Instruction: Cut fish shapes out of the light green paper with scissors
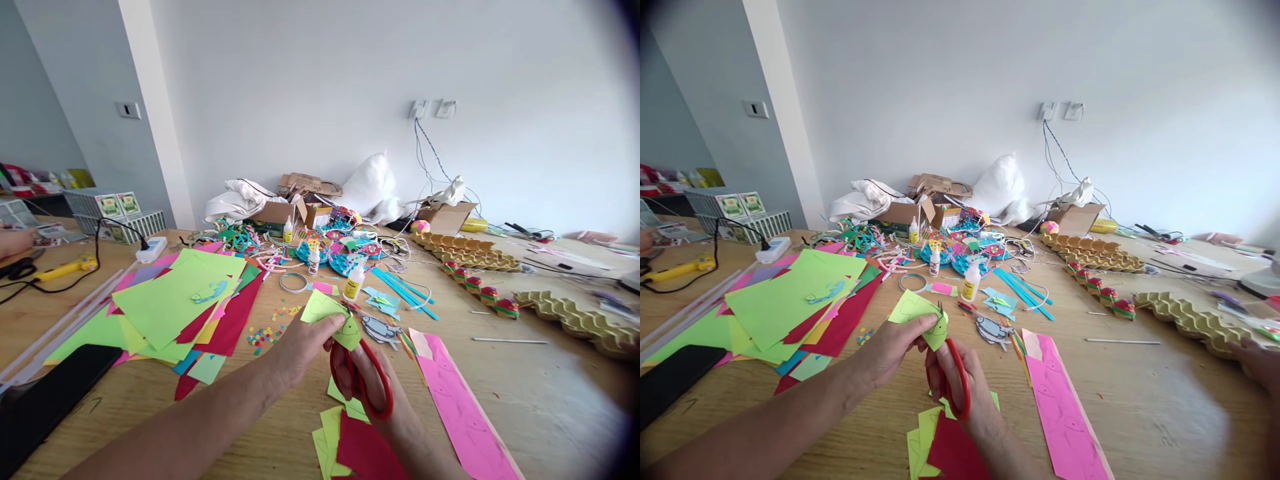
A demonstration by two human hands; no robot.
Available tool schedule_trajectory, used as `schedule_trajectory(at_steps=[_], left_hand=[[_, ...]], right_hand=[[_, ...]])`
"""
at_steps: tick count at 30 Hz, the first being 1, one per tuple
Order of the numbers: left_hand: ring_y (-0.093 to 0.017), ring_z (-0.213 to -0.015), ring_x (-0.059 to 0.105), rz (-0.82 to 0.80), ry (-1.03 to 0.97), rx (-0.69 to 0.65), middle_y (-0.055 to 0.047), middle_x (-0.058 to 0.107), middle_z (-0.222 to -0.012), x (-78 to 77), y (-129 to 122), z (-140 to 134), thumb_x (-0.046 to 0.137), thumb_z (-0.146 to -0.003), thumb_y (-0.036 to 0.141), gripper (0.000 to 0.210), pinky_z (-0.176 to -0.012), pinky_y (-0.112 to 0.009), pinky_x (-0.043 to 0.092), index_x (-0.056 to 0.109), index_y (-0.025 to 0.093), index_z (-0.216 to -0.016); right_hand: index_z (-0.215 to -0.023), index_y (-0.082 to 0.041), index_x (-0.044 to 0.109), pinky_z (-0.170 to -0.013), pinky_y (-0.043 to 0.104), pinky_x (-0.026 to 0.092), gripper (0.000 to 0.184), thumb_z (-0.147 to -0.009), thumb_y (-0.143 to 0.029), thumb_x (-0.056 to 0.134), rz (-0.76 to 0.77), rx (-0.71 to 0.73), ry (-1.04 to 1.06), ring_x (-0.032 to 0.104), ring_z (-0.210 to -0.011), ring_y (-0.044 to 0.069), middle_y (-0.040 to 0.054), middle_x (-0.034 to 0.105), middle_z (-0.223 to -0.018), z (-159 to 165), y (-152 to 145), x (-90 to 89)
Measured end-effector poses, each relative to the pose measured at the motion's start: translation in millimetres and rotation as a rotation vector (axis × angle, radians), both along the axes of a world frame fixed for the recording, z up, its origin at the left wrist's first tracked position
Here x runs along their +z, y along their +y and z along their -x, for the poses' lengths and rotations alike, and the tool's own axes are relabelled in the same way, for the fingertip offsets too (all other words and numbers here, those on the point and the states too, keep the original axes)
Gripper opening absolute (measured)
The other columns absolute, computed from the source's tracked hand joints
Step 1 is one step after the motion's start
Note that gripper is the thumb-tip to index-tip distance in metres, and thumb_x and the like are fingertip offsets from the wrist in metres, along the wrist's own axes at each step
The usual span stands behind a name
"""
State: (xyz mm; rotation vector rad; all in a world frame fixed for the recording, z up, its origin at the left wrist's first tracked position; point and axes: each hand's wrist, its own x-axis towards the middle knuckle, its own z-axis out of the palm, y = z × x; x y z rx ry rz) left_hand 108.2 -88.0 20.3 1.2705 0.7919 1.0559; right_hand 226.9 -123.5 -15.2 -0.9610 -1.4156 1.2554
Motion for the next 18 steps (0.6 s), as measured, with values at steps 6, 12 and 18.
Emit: schedule_trajectory(at_steps=[6,12,18], left_hand=[[-0.01,-0.056,0.041,-0.054,0.018,0.007,0.003,0.046,-0.057,0.2,0.6,1.6,0.052,-0.074,0.036,0.023,-0.055,-0.024,0.033,0.05,0.017,-0.06],[-0.011,-0.058,0.042,-0.044,-0.075,0.034,0.004,0.047,-0.059,0.0,0.2,-1.4,0.055,-0.072,0.035,0.021,-0.058,-0.024,0.033,0.05,0.018,-0.061],[-0.011,-0.059,0.043,0.009,-0.095,0.083,0.004,0.047,-0.059,0.0,-0.9,-3.2,0.056,-0.069,0.035,0.019,-0.06,-0.025,0.033,0.05,0.017,-0.064]], right_hand=[[-0.061,-0.02,0.047,-0.041,0.024,0.026,0.04,-0.085,-0.051,0.04,-0.018,-0.01,-0.003,0.036,-0.038,0.01,-0.005,0.04,-0.043,-2.3,0.7,-3.6],[-0.057,-0.018,0.047,-0.041,0.022,0.024,0.044,-0.083,-0.053,0.042,0.057,0.001,-0.001,0.035,-0.038,0.008,-0.0049,0.041,-0.045,-0.1,-3.5,2.9],[-0.054,-0.017,0.048,-0.043,0.023,0.026,0.049,-0.083,-0.056,0.041,0.038,0.017,-0.013,0.035,-0.039,0.007,-0.0038,0.043,-0.044,-0.4,-2.5,6.4]])
